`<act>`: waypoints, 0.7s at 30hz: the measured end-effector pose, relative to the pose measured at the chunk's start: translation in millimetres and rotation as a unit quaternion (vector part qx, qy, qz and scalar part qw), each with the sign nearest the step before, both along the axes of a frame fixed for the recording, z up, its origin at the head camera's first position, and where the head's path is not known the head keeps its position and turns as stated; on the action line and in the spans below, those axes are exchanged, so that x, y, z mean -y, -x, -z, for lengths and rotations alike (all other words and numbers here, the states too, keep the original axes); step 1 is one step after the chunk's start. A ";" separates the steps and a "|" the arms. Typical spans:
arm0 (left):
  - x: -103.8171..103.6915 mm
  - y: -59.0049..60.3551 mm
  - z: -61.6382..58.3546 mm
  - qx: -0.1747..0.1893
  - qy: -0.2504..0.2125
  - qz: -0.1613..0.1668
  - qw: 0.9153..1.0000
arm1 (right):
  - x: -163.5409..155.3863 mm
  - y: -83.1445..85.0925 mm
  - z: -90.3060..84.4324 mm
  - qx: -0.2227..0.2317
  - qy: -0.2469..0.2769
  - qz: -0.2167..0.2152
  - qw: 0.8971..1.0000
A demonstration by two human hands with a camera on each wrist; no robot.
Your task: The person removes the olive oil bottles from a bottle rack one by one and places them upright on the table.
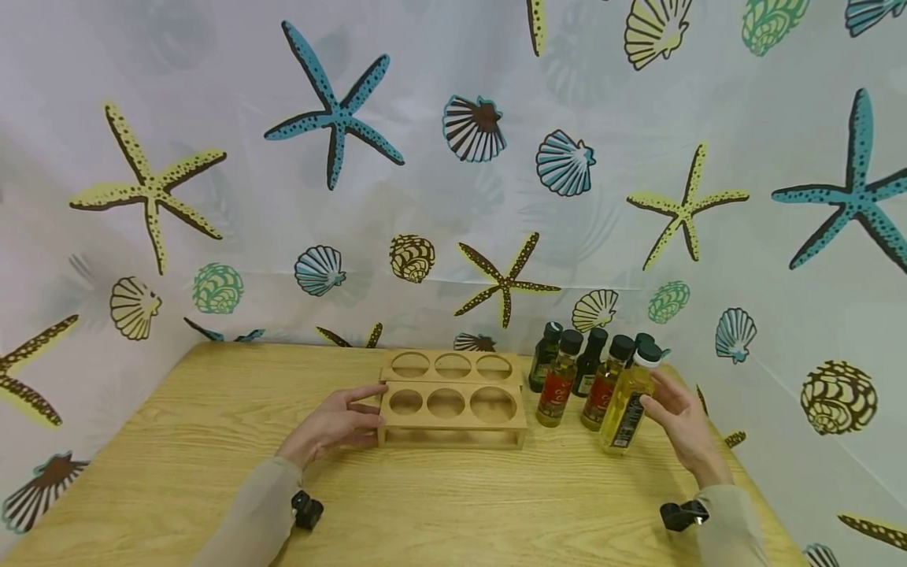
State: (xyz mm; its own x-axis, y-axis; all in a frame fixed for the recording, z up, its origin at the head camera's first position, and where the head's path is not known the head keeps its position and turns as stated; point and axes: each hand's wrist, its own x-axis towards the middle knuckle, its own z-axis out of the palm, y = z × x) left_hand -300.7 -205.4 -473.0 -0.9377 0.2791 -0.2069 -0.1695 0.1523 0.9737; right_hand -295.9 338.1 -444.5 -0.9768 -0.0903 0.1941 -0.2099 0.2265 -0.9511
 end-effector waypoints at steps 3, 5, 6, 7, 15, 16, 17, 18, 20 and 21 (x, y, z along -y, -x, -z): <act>-0.5 -1.0 -0.2 0.003 -0.001 -0.007 1.000 | -4.3 0.2 3.6 -0.001 -0.002 -0.003 1.000; -0.4 -1.0 -0.5 0.000 0.003 -0.003 1.000 | -7.7 0.0 5.6 -0.002 -0.003 -0.002 1.000; -0.5 -1.1 -0.7 0.002 0.002 -0.008 1.000 | -9.4 -0.2 6.4 0.000 -0.004 0.000 1.000; -0.3 -0.8 -1.2 0.002 0.003 -0.008 1.000 | -11.2 -0.3 6.9 0.001 -0.007 0.003 1.000; -3.4 -0.5 -3.3 -0.006 0.012 0.000 1.000 | -23.6 -0.6 7.6 0.012 -0.049 0.037 0.998; -3.0 -0.7 -3.0 -0.006 0.012 0.000 1.000 | -24.1 0.2 8.4 0.010 -0.048 0.038 0.998; -2.4 -0.8 -2.3 -0.006 0.011 -0.003 1.000 | -24.2 1.3 9.1 0.009 -0.048 0.039 0.998; -1.7 -1.0 -1.9 -0.005 0.010 -0.003 1.000 | -24.0 2.7 9.6 0.008 -0.046 0.041 0.998; -0.3 -1.9 -1.9 -0.005 0.012 -0.002 1.000 | -24.1 5.1 10.1 0.006 -0.046 0.042 0.998; 0.0 -2.5 -2.3 -0.005 0.012 -0.002 1.000 | -24.4 6.2 10.1 0.007 -0.048 0.043 0.998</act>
